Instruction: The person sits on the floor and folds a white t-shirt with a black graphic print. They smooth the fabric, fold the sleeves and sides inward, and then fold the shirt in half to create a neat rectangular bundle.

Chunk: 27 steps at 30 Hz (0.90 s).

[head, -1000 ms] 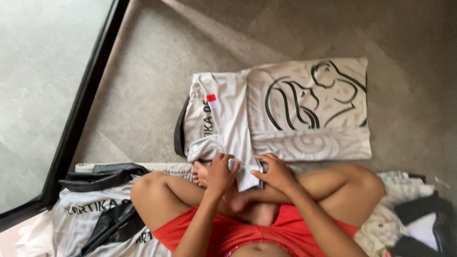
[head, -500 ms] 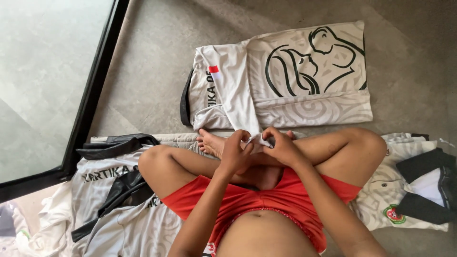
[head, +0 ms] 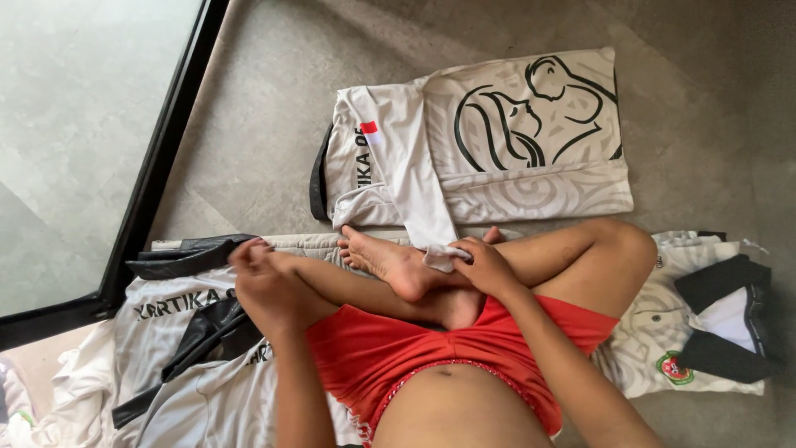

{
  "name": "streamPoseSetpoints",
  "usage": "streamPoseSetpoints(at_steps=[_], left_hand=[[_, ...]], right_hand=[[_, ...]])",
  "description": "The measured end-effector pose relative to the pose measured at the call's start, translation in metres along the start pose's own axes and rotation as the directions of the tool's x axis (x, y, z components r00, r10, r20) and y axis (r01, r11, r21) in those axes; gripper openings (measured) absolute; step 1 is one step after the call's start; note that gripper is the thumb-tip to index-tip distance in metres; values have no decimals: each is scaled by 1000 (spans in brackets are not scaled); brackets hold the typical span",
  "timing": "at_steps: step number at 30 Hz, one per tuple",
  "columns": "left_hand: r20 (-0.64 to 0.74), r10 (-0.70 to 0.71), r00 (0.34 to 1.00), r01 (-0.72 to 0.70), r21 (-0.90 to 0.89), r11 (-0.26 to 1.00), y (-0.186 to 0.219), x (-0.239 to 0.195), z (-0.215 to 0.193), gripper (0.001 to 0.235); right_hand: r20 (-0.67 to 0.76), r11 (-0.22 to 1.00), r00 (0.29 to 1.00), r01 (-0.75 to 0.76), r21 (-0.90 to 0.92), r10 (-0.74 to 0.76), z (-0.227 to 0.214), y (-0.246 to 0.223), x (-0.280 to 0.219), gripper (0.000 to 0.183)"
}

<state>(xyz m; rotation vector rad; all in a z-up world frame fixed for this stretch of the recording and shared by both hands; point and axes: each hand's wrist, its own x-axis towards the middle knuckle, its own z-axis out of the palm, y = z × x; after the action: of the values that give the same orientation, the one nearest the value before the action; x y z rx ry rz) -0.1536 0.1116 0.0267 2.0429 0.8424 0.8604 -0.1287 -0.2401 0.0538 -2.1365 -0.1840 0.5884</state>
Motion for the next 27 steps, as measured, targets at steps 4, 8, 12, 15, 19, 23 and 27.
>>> streamPoseSetpoints(at_steps=[4, 8, 12, 15, 19, 23, 27], left_hand=[[351, -100, 931, -24, 331, 943, 118, 7, -78, 14], [538, 94, 838, -40, -110, 993, 68, -51, 15, 34], [843, 129, 522, -144, -62, 988, 76, -106, 68, 24], [895, 84, 438, -374, 96, 923, 75, -125, 83, 31], [898, 163, 408, -533, 89, 841, 61, -127, 87, 28], [890, 206, 406, -513, 36, 858, 67, -132, 64, 32], [831, 284, 479, -500, -7, 866, 69, -142, 54, 33]], right_hand=[[26, 995, 997, -70, -76, 73, 1, -4, 5, 25], [33, 993, 993, -111, 34, 110, 15, -1, 16, 27], [-15, 985, 986, -167, 39, 167, 23, 13, 26, 30], [-22, 983, 986, -168, -79, 167, 17, -8, 16, 33], [-20, 967, 999, -49, -249, 46, 16, -27, 6, 34], [25, 968, 1000, 12, -252, -6, 16, -15, 6, 50], [9, 919, 994, 104, -379, -109, 18, -18, 2, 50]])
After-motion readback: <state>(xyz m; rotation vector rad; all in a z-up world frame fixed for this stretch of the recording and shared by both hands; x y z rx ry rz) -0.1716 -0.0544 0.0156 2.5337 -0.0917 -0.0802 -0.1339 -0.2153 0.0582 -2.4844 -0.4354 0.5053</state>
